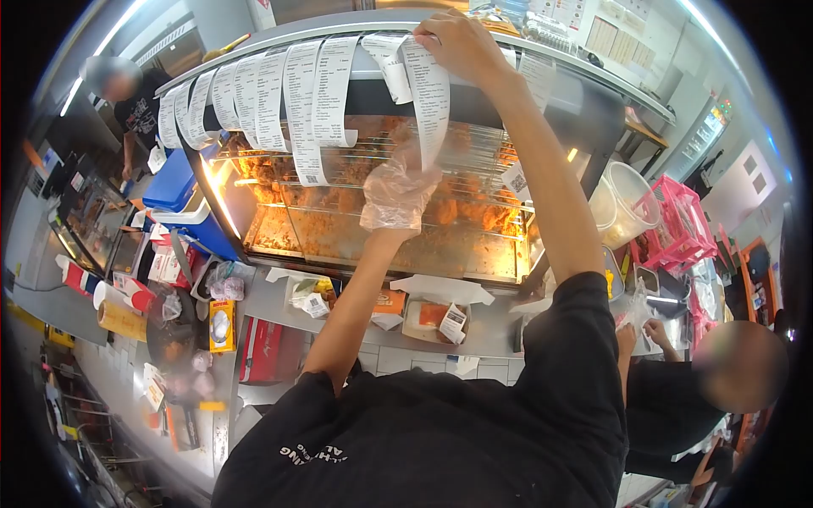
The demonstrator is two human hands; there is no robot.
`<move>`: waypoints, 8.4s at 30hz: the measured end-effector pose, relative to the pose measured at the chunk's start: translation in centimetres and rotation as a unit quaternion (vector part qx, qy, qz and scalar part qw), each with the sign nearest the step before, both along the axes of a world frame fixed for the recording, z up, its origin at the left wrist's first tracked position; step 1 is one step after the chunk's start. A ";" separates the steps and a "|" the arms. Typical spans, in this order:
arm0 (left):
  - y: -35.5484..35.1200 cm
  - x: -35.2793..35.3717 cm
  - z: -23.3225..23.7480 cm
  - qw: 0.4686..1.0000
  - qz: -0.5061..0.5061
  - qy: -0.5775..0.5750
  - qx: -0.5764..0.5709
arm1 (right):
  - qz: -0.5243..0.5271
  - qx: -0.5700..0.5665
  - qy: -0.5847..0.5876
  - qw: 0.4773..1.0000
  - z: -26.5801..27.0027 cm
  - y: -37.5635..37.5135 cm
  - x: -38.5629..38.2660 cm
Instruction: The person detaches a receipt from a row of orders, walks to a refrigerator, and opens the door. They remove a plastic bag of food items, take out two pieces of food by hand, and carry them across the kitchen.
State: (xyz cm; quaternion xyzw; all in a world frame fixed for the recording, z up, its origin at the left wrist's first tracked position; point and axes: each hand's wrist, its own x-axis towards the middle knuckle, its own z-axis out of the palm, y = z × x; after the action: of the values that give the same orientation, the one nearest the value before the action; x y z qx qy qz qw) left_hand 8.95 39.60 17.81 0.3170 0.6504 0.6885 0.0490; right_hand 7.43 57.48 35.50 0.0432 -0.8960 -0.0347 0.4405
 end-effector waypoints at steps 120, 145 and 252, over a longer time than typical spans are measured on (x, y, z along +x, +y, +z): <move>-16.0 -13.0 -8.8 0.943 -0.136 -0.290 0.087 | -0.093 -0.051 -0.118 0.987 3.1 -17.4 -9.2; -31.1 -10.4 -10.4 0.950 -0.233 -0.206 -0.026 | 0.034 -0.461 -0.069 0.884 -19.7 -25.5 1.9; -28.8 -10.3 -16.7 0.799 -0.143 -0.398 0.428 | 0.228 -0.354 -0.238 0.875 -29.9 -38.3 3.7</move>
State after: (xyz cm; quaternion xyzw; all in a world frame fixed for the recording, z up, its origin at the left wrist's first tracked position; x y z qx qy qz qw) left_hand -1.31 10.83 1.14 0.0932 0.1602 0.9474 0.2611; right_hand 11.08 19.14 5.64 0.0943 -0.8913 0.3980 0.1956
